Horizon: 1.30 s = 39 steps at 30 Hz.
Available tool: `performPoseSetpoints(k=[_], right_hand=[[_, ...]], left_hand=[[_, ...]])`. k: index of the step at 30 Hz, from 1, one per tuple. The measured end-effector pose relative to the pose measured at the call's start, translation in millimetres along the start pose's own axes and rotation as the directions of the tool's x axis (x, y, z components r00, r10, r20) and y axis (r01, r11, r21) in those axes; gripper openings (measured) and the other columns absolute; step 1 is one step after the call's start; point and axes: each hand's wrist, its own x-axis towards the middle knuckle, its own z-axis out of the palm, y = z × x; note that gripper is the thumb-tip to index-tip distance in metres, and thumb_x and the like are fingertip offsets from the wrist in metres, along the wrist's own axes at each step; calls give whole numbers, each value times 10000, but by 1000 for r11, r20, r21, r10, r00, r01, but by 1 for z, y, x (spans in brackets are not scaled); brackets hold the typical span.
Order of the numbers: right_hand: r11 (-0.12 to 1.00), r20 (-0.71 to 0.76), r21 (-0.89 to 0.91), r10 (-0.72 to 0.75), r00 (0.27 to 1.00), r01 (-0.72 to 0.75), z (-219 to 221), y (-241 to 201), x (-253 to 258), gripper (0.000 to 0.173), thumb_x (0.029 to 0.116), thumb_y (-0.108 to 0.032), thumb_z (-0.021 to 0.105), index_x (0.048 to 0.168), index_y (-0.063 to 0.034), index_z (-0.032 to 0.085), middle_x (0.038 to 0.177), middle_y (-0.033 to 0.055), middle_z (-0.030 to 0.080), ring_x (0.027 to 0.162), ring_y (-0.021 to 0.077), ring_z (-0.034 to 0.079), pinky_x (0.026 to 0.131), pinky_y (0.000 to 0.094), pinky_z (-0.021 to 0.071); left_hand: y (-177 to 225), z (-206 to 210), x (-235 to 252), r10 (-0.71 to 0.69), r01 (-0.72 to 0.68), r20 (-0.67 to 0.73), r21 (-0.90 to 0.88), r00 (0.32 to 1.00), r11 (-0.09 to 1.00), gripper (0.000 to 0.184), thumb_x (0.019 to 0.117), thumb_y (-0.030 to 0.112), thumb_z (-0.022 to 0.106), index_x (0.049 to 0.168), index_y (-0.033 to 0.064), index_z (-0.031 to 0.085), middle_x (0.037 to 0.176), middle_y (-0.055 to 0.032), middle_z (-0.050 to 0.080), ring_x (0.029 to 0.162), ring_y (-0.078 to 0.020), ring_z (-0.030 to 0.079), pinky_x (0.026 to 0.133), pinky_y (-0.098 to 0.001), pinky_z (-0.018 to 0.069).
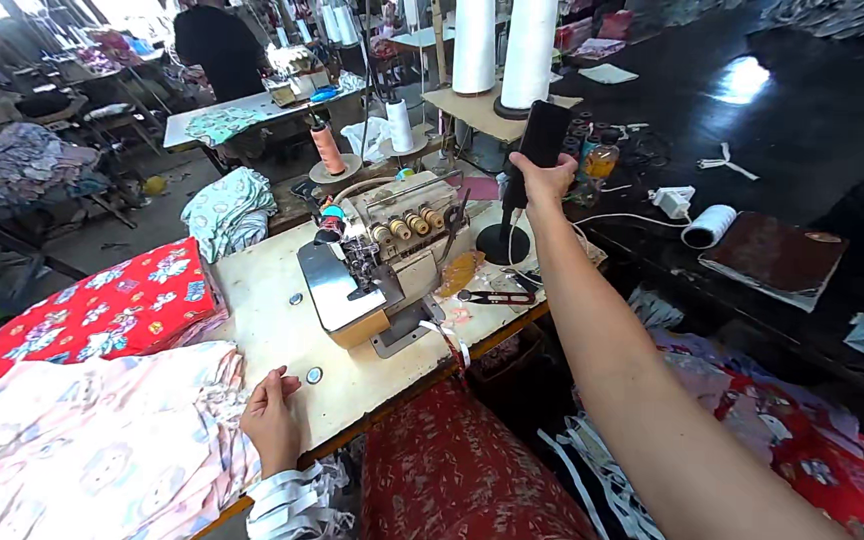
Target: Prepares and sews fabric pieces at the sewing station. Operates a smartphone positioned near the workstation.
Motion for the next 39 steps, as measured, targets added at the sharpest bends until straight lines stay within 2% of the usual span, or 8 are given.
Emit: performPoseSetpoints(k=[16, 19, 21, 23, 26, 31, 36, 39], right_hand=[[1000, -83, 14, 0, 997, 1, 5, 4, -10, 920, 727, -291, 924, 1427, 22, 415, 1366, 255, 513, 1258, 337, 534, 1027, 444, 475], [998, -42, -18, -56, 998, 55, -2, 10, -13, 975, 772, -360, 896, 1479, 42, 358, 1434, 269, 470, 1328, 342, 489, 1094, 427, 425], [995, 23, 14, -96, 995, 96, -12, 20, -13, 1093, 824, -424, 843, 1584, 16, 192, 1542, 288, 372, 1404, 359, 434, 1138, 455, 400], [991, 125, 93, -106, 987, 94, -24, 29, -11, 1005, 876, -431, 788, 1588, -2, 225, 1543, 267, 391, 1399, 334, 451, 1135, 467, 412], [978, 308, 197, -128, 943, 69, -40, 42, -5, 833, 881, -199, 791, 1539, -2, 319, 1451, 225, 499, 1287, 265, 555, 1055, 414, 489], [965, 408, 244, -197, 892, 102, -45, 55, 9, 909, 767, 77, 770, 1533, 14, 285, 1427, 235, 504, 1242, 255, 586, 1002, 372, 527], [976, 368, 216, -95, 925, 15, -43, 49, 21, 435, 1008, -196, 641, 1377, -1, 518, 1243, 191, 621, 1040, 229, 658, 873, 402, 562], [962, 366, 239, 37, 930, -132, -48, 41, 24, 532, 1116, -445, 343, 1381, -37, 558, 1204, 174, 648, 882, 223, 690, 751, 387, 583]], left_hand=[[-3, 1, 0, 15, -15, 15, 13, 1000, 1000, 260, 1068, 108, 454, 992, -9, 673, 717, 94, 685, 650, 23, 664, 669, -159, 570], [-2, 2, -1, 3, -4, 18, 19, 1000, 1000, 263, 1069, 105, 448, 1004, -15, 672, 717, 94, 685, 644, 27, 660, 654, -152, 564], [-2, 2, 0, 13, -13, 15, 25, 1000, 1000, 269, 1069, 108, 449, 996, -18, 674, 709, 95, 683, 643, 29, 661, 654, -153, 567], [-3, 1, 1, 19, -20, 28, 35, 999, 999, 275, 1073, 123, 437, 1008, -16, 665, 717, 97, 677, 651, 21, 662, 670, -168, 575], [-4, 1, 1, 22, -24, 38, 62, 999, 998, 268, 1071, 120, 447, 1000, -9, 671, 713, 98, 680, 647, 22, 661, 663, -168, 574], [-6, 4, 1, 55, -60, 50, 115, 997, 992, 258, 1063, 128, 478, 999, -22, 678, 714, 96, 682, 644, 35, 659, 659, -157, 572], [-6, 4, 0, 60, -66, 48, 147, 997, 987, 273, 1067, 138, 473, 988, -18, 682, 710, 100, 675, 636, 49, 646, 657, -143, 558], [-5, 4, -1, 55, -63, 52, 169, 997, 984, 270, 1065, 138, 480, 984, -18, 684, 714, 94, 680, 637, 51, 644, 651, -139, 552]])
